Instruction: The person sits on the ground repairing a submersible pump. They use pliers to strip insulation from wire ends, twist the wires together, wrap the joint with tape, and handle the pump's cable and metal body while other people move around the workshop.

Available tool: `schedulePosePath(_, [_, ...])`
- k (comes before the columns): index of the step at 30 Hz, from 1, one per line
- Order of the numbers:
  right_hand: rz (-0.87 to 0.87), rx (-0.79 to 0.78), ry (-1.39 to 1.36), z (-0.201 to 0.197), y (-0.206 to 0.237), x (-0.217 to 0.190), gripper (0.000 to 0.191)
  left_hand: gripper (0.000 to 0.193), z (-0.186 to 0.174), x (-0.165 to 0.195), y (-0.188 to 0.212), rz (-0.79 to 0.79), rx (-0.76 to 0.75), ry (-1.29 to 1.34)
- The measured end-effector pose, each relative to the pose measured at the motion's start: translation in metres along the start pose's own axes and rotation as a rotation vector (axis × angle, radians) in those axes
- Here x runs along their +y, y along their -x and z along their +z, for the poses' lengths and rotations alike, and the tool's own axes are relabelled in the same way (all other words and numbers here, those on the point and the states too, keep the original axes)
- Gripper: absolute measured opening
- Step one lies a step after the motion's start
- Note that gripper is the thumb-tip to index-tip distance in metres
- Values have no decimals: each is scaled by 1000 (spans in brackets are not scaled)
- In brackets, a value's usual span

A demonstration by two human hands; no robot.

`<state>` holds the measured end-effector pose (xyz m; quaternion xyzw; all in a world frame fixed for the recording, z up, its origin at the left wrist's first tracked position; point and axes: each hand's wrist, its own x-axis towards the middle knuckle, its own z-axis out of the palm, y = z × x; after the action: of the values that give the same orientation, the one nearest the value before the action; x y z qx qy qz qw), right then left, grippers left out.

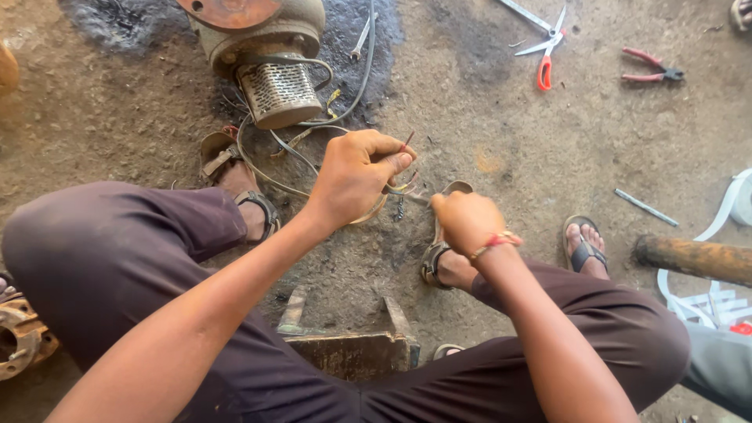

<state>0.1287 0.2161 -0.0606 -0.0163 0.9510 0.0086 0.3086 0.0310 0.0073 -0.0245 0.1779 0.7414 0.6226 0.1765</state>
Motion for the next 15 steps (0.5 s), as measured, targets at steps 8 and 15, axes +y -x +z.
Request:
schedulePosePath(8, [-56,-46,-277,-5,-21,-29,30,18,-10,19,6,-168,-151,21])
schedulePosePath(15, [-324,1003,-506,-114,59,-38,25,22,-42,37,11,-291,-394,229])
